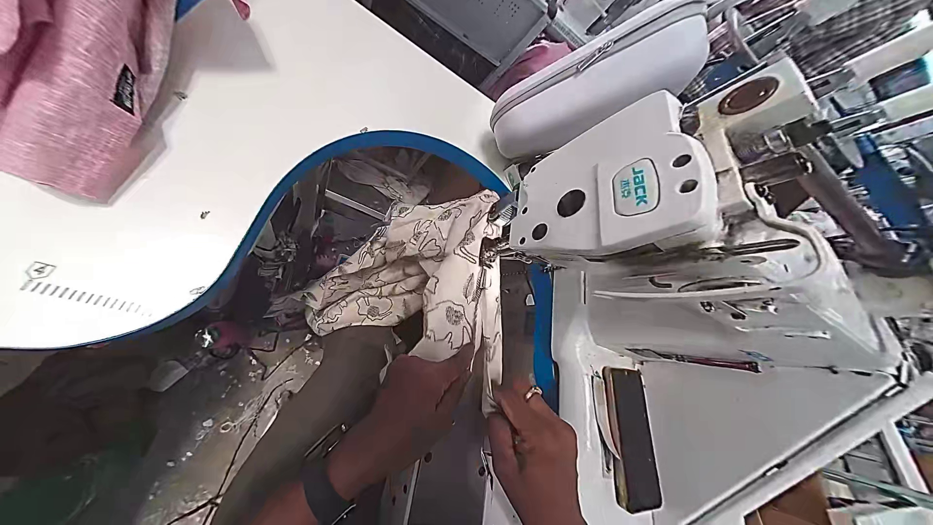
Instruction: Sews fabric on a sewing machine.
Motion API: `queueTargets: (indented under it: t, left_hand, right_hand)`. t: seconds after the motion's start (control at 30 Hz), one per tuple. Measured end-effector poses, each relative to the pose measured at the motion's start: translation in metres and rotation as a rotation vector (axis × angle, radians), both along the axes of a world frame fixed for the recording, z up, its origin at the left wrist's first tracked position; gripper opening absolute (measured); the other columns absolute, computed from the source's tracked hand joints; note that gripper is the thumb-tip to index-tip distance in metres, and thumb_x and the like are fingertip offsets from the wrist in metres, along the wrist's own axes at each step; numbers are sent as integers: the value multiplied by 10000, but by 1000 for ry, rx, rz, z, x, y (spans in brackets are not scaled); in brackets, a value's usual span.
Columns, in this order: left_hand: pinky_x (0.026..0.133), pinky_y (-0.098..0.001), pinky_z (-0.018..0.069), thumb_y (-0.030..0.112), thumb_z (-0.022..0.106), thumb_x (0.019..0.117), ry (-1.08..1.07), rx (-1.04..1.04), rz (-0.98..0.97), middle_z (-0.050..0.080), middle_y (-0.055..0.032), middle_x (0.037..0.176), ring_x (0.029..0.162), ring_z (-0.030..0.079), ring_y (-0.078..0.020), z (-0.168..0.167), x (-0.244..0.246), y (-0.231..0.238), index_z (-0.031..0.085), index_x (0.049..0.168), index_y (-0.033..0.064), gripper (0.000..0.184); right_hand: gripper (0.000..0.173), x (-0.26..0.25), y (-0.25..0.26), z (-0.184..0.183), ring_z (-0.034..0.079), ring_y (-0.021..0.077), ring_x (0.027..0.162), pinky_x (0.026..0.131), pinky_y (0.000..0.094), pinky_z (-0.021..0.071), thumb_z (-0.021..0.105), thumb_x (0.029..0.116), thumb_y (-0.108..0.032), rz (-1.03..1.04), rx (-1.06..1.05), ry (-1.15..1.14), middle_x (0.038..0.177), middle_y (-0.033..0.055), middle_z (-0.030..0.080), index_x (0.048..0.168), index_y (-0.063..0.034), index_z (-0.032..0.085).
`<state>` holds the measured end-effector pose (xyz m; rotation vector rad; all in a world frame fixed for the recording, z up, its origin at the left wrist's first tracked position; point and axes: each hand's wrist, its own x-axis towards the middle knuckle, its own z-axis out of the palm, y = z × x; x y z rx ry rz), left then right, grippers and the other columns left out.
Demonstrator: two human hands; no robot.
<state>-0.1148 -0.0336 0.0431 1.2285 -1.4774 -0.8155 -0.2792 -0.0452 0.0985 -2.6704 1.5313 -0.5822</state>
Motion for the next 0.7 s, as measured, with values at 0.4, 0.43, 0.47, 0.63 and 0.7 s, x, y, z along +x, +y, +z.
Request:
queueTargets:
  t: [0.4, 0.43, 0.47, 0.63, 0.7]
  left_hand:
    - [655, -400, 496, 208, 502, 1051, 9, 216, -62, 667, -84, 717, 628, 591, -188, 16, 7, -13, 667, 1330, 9, 380]
    - [641, -385, 494, 213, 520, 1038, -9, 197, -51, 672, -73, 715, 618, 587, -173, 14, 7, -6, 677, 1321, 20, 377]
    - [619, -368, 486, 211, 532, 1021, -16, 162, -35, 681, -69, 716, 600, 583, -161, 11, 7, 0, 691, 1304, 21, 376]
    - [618, -267, 491, 248, 546, 1025, 52, 143, -42, 718, -35, 792, 615, 582, -64, -2, 8, 9, 695, 1300, 35, 379]
    - [600, -254, 470, 237, 561, 1020, 49, 106, -40, 704, -34, 760, 588, 546, -59, 0, 7, 7, 711, 1271, 23, 363]
  right_hand:
    - [279, 14, -33, -9, 643, 261, 569, 489, 401, 463, 524, 897, -181, -194, -117, 19, 673, 141, 653, 870, 24, 711]
    - [266, 6, -26, -7, 670, 326, 614, 494, 466, 477, 572, 874, -190, -252, -69, 117, 741, 179, 673, 917, 24, 724]
    - [245, -3, -17, -6, 690, 410, 696, 530, 546, 498, 613, 872, -150, -301, 35, 175, 836, 237, 685, 962, 42, 736]
    - [127, -82, 10, -10, 649, -27, 740, 714, 188, 544, 710, 842, -209, -177, 628, -301, 769, -61, 698, 842, -87, 741]
    - [228, -79, 16, 15, 645, -54, 761, 774, 147, 534, 747, 874, -297, 74, 571, -372, 734, -60, 693, 770, -98, 707]
